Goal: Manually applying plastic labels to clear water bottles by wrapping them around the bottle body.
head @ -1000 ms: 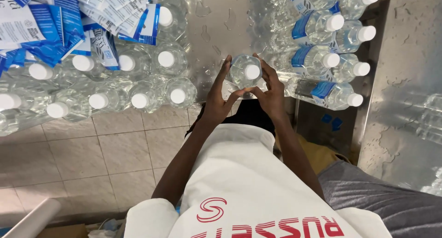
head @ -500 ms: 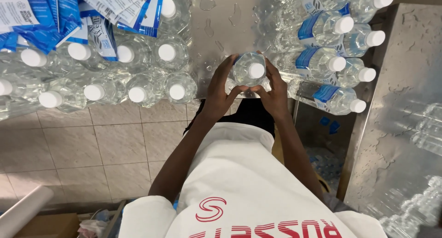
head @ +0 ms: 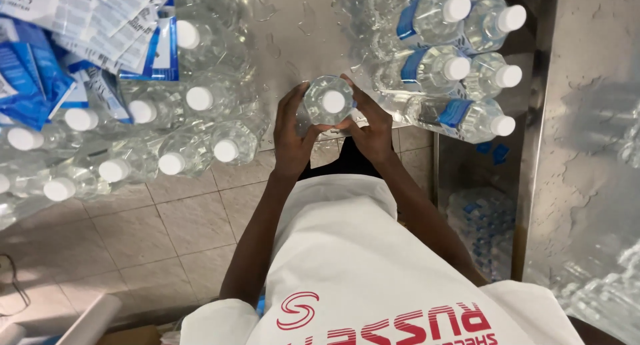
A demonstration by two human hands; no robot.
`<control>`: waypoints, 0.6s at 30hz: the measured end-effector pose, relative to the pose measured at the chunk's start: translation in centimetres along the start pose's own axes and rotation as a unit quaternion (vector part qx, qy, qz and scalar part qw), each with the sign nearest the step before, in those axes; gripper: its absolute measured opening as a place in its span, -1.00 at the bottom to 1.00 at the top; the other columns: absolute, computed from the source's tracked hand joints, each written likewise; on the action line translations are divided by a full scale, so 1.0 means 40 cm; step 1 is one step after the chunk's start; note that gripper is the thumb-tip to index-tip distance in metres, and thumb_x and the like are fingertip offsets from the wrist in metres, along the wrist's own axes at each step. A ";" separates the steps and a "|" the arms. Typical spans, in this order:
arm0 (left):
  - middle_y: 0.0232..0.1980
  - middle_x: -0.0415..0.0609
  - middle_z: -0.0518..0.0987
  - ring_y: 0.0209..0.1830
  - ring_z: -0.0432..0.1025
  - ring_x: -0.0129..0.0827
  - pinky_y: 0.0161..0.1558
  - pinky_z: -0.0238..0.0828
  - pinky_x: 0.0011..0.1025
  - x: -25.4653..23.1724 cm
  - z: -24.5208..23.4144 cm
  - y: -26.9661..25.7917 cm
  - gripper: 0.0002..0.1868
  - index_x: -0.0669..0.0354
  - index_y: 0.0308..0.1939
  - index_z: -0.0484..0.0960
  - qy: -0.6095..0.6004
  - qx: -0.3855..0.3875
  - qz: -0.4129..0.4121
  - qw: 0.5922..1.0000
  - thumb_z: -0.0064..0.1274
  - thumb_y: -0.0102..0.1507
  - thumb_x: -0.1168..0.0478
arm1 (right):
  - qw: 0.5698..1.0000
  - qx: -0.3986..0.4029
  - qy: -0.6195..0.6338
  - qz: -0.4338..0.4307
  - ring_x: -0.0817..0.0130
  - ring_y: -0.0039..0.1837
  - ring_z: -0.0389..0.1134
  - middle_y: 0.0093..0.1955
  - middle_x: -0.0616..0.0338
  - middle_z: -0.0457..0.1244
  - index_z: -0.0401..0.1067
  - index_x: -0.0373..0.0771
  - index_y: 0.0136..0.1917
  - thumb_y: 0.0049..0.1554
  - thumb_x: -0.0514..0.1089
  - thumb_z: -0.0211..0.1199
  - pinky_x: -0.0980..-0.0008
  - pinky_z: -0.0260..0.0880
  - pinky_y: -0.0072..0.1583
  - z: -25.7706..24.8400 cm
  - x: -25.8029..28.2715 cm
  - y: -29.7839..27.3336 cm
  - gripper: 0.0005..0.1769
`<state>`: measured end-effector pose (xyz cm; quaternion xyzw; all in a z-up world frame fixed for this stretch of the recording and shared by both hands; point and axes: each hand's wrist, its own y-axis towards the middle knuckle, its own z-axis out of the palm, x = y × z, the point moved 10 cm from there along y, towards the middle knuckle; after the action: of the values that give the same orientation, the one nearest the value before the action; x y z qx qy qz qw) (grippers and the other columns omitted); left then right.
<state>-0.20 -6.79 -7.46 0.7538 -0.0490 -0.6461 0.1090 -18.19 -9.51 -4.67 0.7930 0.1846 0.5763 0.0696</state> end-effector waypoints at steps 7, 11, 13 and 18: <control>0.53 0.11 0.39 0.59 0.34 -0.04 0.58 0.28 -0.01 -0.017 -0.013 0.014 -0.19 0.21 0.61 0.34 0.028 -0.004 0.013 1.000 0.37 0.37 0.08 | 0.998 0.018 0.055 0.026 -0.27 0.58 0.26 0.60 -0.27 0.23 0.26 -0.39 0.65 0.11 -0.08 0.64 -0.20 0.28 0.53 0.005 0.005 0.021 -0.02; 0.44 0.12 0.46 0.51 0.41 -0.03 0.53 0.33 -0.08 -0.009 -0.028 0.014 -0.17 0.24 0.54 0.43 0.010 -0.033 0.011 0.999 0.48 0.28 0.10 | 0.993 0.025 0.084 0.079 -0.16 0.62 0.25 0.64 -0.21 0.19 0.19 -0.33 0.69 0.01 -0.05 0.76 -0.13 0.21 0.59 0.019 -0.004 0.023 0.16; 0.42 0.16 0.47 0.48 0.43 0.01 0.52 0.35 -0.08 -0.011 -0.032 0.015 -0.18 0.28 0.51 0.45 -0.002 -0.038 0.006 0.999 0.48 0.27 0.08 | 0.991 0.025 0.091 0.095 -0.11 0.62 0.26 0.64 -0.18 0.21 0.18 -0.31 0.70 0.01 -0.05 0.78 -0.09 0.21 0.59 0.023 -0.011 0.029 0.18; 0.32 0.13 0.49 0.44 0.46 0.03 0.47 0.40 -0.05 -0.028 -0.042 0.024 -0.19 0.32 0.45 0.47 -0.007 -0.059 0.016 0.998 0.54 0.22 0.15 | 0.997 0.054 0.023 0.046 -0.16 0.53 0.32 0.57 -0.14 0.25 0.28 -0.30 0.63 0.06 0.01 0.73 -0.12 0.35 0.46 0.028 -0.010 0.048 0.03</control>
<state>1.32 -7.30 -5.93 0.7409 -0.0240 -0.6511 0.1630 -16.86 -11.31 -4.78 0.7899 0.1803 0.5860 -0.0045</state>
